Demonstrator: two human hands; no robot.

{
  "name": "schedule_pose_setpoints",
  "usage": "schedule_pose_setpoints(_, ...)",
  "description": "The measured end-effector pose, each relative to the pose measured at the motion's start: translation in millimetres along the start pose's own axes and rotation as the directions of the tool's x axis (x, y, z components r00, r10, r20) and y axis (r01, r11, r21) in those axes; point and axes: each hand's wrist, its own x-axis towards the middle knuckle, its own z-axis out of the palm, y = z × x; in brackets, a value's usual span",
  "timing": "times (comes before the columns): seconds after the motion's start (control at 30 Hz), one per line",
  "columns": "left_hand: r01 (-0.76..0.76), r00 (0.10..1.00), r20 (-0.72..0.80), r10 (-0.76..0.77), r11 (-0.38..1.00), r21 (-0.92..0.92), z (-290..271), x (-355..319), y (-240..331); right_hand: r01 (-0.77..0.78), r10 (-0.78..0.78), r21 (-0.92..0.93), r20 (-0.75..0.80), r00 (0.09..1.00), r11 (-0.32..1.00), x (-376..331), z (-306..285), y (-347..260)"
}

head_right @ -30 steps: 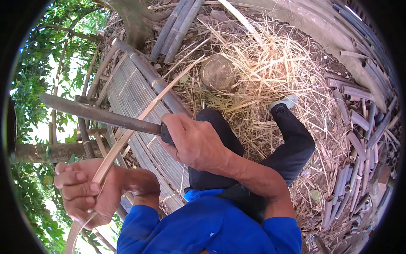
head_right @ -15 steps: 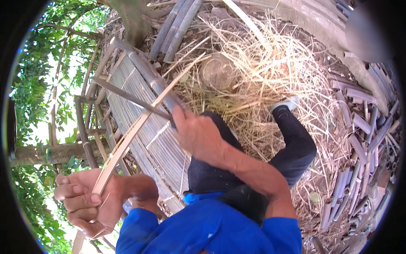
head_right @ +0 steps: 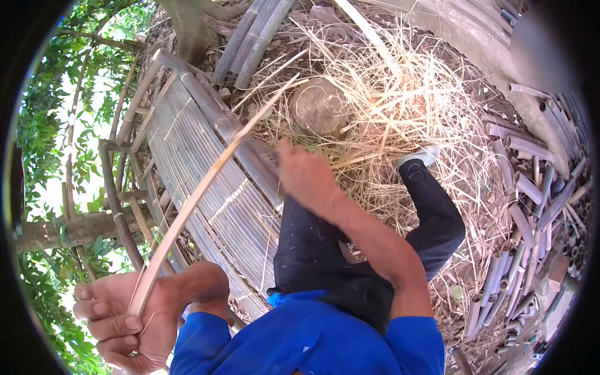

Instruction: The person strips thin layers from a bamboo pole using a large knife while sitting in an outdoor workshop area.

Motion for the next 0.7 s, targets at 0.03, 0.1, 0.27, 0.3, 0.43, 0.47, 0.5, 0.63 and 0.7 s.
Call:
schedule_pose_setpoints(0.03, -0.032, 0.999, 0.005, 0.033, 0.996, -0.078, 3, -6, -5, -0.105, 0.105, 0.006, 0.042, 0.994, 0.994, 5, 14, 32)
schedule_pose_setpoints(0.1, -0.073, 0.997, 0.029, 0.078, 0.990, -0.124, -10, -1, -6, -0.190, 0.185, 0.031, 0.108, 0.977, 0.981, 19, 40, 54)
schedule_pose_setpoints(0.27, 0.030, 0.999, -0.041, -0.034, 0.995, -0.093, 1, 3, -9, -0.367, 0.369, -0.046, 0.082, 0.926, 0.929, 31, 93, 144)
schedule_pose_setpoints(0.3, 0.044, 0.996, -0.076, -0.054, 0.991, -0.130, 10, 1, -13, -0.361, 0.363, -0.049, 0.070, 0.929, 0.931, 38, 91, 148)
schedule_pose_setpoints(0.43, 0.300, 0.953, 0.011, -0.302, 0.941, -0.157, -20, -61, -40, -0.432, 0.433, -0.053, 0.208, 0.877, 0.900, 33, 85, 137)
schedule_pose_setpoints(0.47, 0.383, 0.919, 0.135, -0.372, 0.921, -0.069, -20, -74, -48, -0.443, 0.455, -0.103, 0.182, 0.872, 0.890, 38, 82, 134)
schedule_pose_setpoints(0.5, 0.512, 0.857, 0.199, -0.475, 0.829, -0.224, -15, -89, -52, -0.443, 0.456, -0.112, 0.171, 0.873, 0.890, 40, 77, 132)
schedule_pose_setpoints(0.63, 0.374, 0.927, 0.158, -0.339, 0.839, -0.396, -55, 18, -40, -0.348, 0.347, -0.024, 0.157, 0.924, 0.937, 10, 55, 98)
schedule_pose_setpoints(0.7, 0.347, 0.938, 0.097, -0.333, 0.903, -0.252, -92, 110, -31, -0.267, 0.265, 0.018, 0.081, 0.961, 0.964, -12, 19, 68)
